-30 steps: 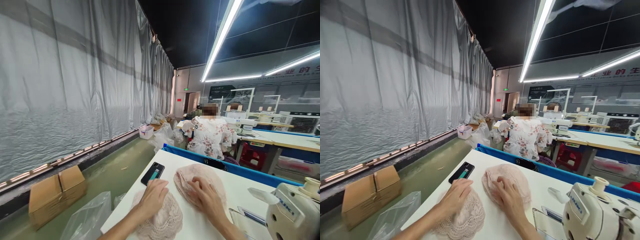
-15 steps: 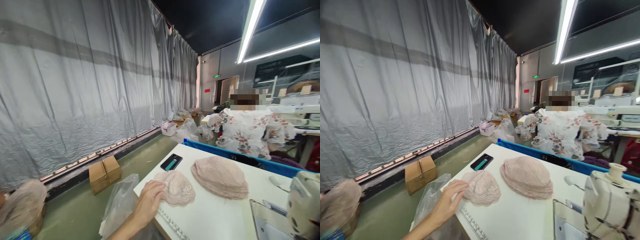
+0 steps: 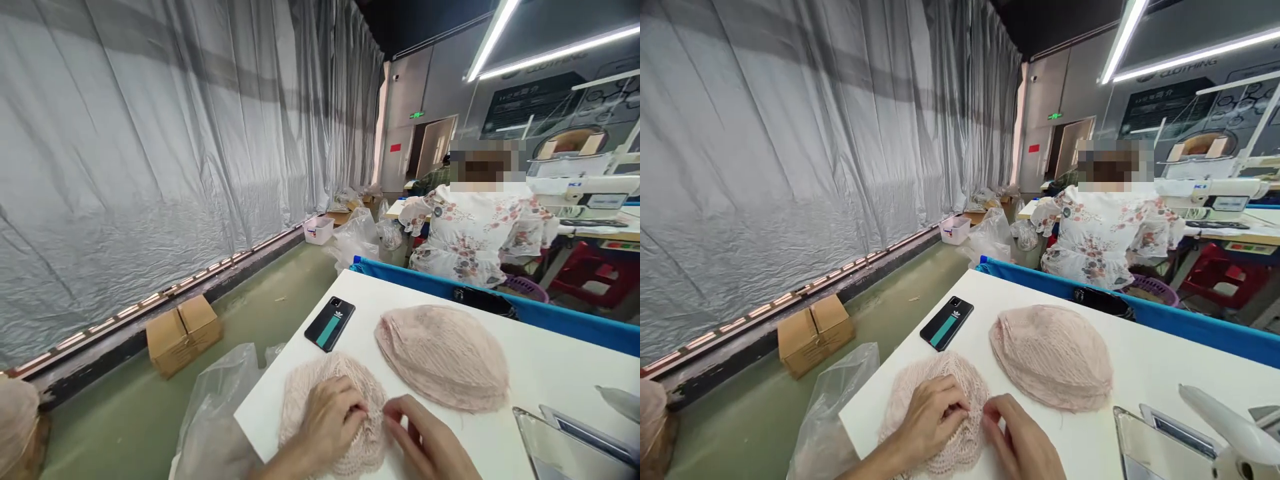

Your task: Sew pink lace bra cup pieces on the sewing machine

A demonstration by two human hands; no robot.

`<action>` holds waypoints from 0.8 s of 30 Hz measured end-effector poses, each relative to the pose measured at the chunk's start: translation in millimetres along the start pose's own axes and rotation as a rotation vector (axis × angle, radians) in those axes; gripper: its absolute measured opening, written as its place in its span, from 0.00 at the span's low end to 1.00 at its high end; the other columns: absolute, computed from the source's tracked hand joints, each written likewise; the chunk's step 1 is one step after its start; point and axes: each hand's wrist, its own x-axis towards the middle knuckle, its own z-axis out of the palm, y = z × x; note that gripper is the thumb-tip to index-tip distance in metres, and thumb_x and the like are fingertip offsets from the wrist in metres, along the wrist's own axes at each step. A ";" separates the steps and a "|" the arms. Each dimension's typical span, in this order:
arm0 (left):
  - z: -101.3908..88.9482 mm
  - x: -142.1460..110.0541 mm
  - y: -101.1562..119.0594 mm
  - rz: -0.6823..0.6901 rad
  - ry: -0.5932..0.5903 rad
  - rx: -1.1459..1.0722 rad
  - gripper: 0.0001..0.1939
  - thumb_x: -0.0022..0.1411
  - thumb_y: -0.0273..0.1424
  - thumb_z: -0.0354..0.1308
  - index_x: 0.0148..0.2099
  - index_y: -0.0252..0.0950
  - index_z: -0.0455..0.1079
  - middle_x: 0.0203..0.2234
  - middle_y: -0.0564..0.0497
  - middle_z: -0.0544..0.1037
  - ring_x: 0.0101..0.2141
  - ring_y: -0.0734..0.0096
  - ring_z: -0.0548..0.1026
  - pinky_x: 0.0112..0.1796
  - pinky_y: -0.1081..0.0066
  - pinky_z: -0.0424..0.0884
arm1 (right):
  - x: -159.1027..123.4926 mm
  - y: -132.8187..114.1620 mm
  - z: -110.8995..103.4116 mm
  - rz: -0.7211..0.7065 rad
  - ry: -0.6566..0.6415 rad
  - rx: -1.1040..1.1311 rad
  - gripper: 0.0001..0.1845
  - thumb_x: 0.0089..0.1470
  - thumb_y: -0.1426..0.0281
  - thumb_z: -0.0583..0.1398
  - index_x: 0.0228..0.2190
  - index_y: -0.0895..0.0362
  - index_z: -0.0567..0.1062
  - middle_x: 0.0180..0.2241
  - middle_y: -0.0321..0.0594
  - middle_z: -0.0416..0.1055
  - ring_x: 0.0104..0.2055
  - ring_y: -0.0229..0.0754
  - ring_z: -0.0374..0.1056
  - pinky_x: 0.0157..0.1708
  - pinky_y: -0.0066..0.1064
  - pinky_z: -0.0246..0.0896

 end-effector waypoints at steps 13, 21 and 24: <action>-3.7 -0.5 11.5 -0.091 0.238 -0.309 0.04 0.51 0.26 0.55 0.28 0.34 0.72 0.28 0.51 0.72 0.29 0.70 0.69 0.32 0.70 0.63 | 4.2 -15.1 14.8 -0.022 0.056 0.256 0.25 0.57 0.47 0.50 0.23 0.53 0.67 0.23 0.35 0.65 0.27 0.42 0.62 0.30 0.30 0.58; -11.7 1.2 10.6 -0.133 0.250 -0.388 0.02 0.49 0.26 0.58 0.27 0.33 0.71 0.26 0.52 0.72 0.28 0.72 0.68 0.32 0.71 0.62 | 19.5 -29.2 28.1 0.043 -0.019 0.450 0.25 0.51 0.45 0.54 0.20 0.52 0.57 0.15 0.26 0.48 0.17 0.33 0.43 0.18 0.27 0.40; -11.8 3.3 9.4 -0.172 0.232 -0.420 0.02 0.51 0.27 0.59 0.28 0.33 0.70 0.21 0.55 0.68 0.25 0.74 0.66 0.31 0.72 0.62 | 15.6 -28.7 27.5 0.067 -0.047 0.454 0.26 0.51 0.44 0.53 0.19 0.52 0.59 0.13 0.25 0.49 0.15 0.33 0.43 0.17 0.27 0.38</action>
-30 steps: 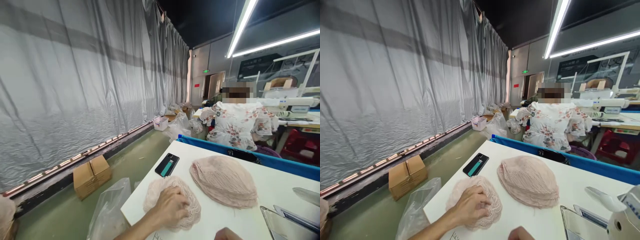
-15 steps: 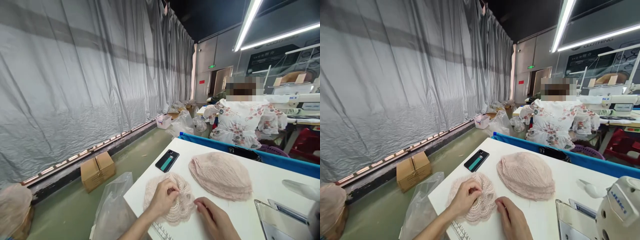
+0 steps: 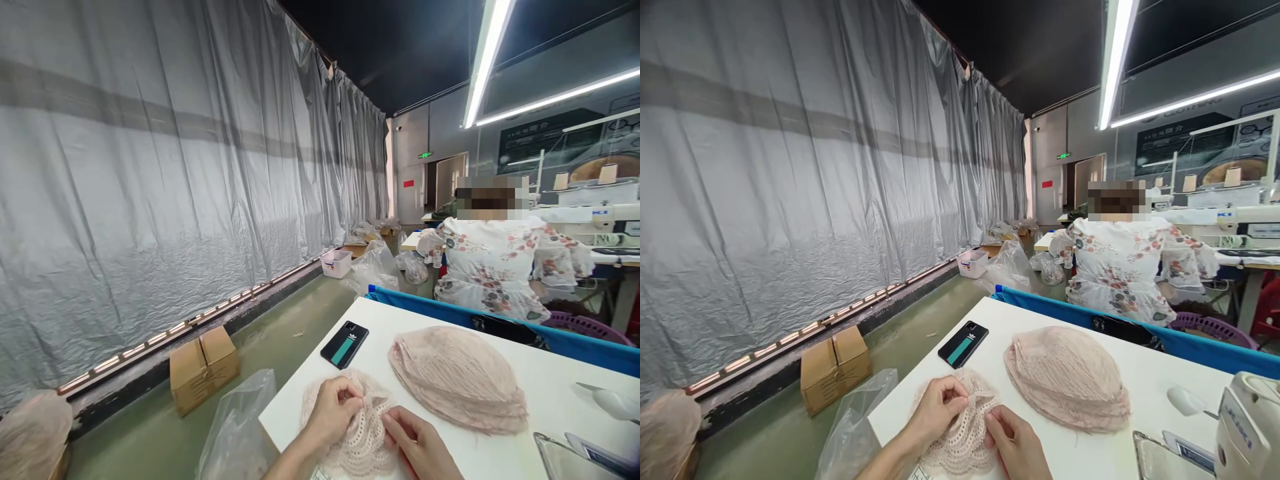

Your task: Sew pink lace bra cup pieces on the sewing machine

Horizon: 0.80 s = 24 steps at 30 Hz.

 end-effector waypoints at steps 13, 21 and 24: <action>12.2 1.8 -1.1 -0.108 -0.124 -0.139 0.12 0.51 0.35 0.61 0.24 0.35 0.62 0.17 0.58 0.62 0.21 0.78 0.60 0.23 0.75 0.54 | 0.5 -5.2 -4.6 -0.033 0.041 -0.084 0.23 0.55 0.49 0.52 0.23 0.53 0.67 0.23 0.31 0.58 0.23 0.37 0.53 0.24 0.30 0.49; 3.4 4.4 6.3 -0.186 -0.019 -0.285 0.27 0.41 0.52 0.66 0.26 0.34 0.64 0.18 0.56 0.64 0.19 0.79 0.61 0.23 0.75 0.56 | -5.2 -8.7 -8.3 -0.036 0.281 -0.165 0.18 0.50 0.52 0.56 0.21 0.51 0.61 0.19 0.30 0.54 0.24 0.41 0.53 0.29 0.34 0.48; 4.8 0.0 19.2 -0.172 0.022 -0.305 0.28 0.41 0.54 0.67 0.26 0.33 0.66 0.17 0.55 0.65 0.18 0.78 0.62 0.21 0.76 0.55 | -9.5 -27.9 6.6 -0.124 0.298 -0.076 0.19 0.54 0.49 0.55 0.26 0.51 0.63 0.22 0.29 0.56 0.25 0.40 0.54 0.29 0.33 0.50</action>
